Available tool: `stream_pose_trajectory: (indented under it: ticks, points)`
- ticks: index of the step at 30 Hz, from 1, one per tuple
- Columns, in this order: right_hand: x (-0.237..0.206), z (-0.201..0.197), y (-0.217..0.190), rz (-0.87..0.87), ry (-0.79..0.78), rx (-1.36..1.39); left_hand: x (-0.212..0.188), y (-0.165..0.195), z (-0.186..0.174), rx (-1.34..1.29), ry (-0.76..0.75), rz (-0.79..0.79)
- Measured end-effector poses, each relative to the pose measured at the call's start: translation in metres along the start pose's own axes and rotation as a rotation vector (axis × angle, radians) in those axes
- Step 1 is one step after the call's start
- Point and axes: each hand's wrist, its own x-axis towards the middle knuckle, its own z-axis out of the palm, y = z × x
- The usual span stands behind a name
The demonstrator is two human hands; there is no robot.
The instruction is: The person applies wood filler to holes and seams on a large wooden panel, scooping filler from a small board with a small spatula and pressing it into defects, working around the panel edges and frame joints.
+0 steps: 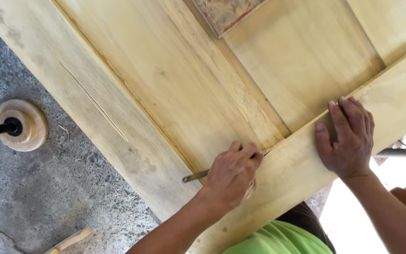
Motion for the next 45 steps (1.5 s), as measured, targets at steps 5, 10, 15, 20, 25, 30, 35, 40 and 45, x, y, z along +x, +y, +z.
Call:
stream_pose_trajectory:
  ticks: [5, 10, 15, 20, 25, 30, 35, 40, 45]
  points:
    - [-0.001, 0.002, 0.000, 0.031, -0.011, 0.013, -0.022, -0.005, -0.024, -0.016, -0.086, -0.142]
    - [-0.001, 0.002, 0.001, 0.032, -0.006, 0.010, 0.008, 0.008, 0.001, -0.049, 0.074, -0.125]
    - [-0.003, 0.002, 0.003, 0.021, -0.011, 0.011, 0.016, 0.007, 0.035, -0.077, 0.166, -0.064]
    - [-0.004, 0.004, 0.005, 0.029, -0.017, 0.013, 0.001, 0.001, 0.021, -0.012, 0.021, -0.065]
    - [-0.004, 0.003, 0.002, 0.028, -0.012, 0.012, -0.029, -0.010, -0.018, -0.017, -0.034, -0.105]
    - [-0.001, 0.000, 0.000, 0.050, -0.013, 0.037, -0.009, -0.005, -0.004, -0.076, 0.080, -0.162]
    - [-0.003, 0.001, 0.002, 0.025, -0.009, 0.030, 0.022, 0.001, 0.036, -0.102, 0.184, -0.050]
    - [-0.010, 0.007, 0.012, 0.016, -0.014, 0.028, -0.007, -0.009, 0.021, -0.002, -0.061, -0.072]
    - [-0.006, 0.001, 0.000, -0.030, 0.036, 0.026, -0.049, -0.006, -0.020, -0.116, 0.160, -0.144]
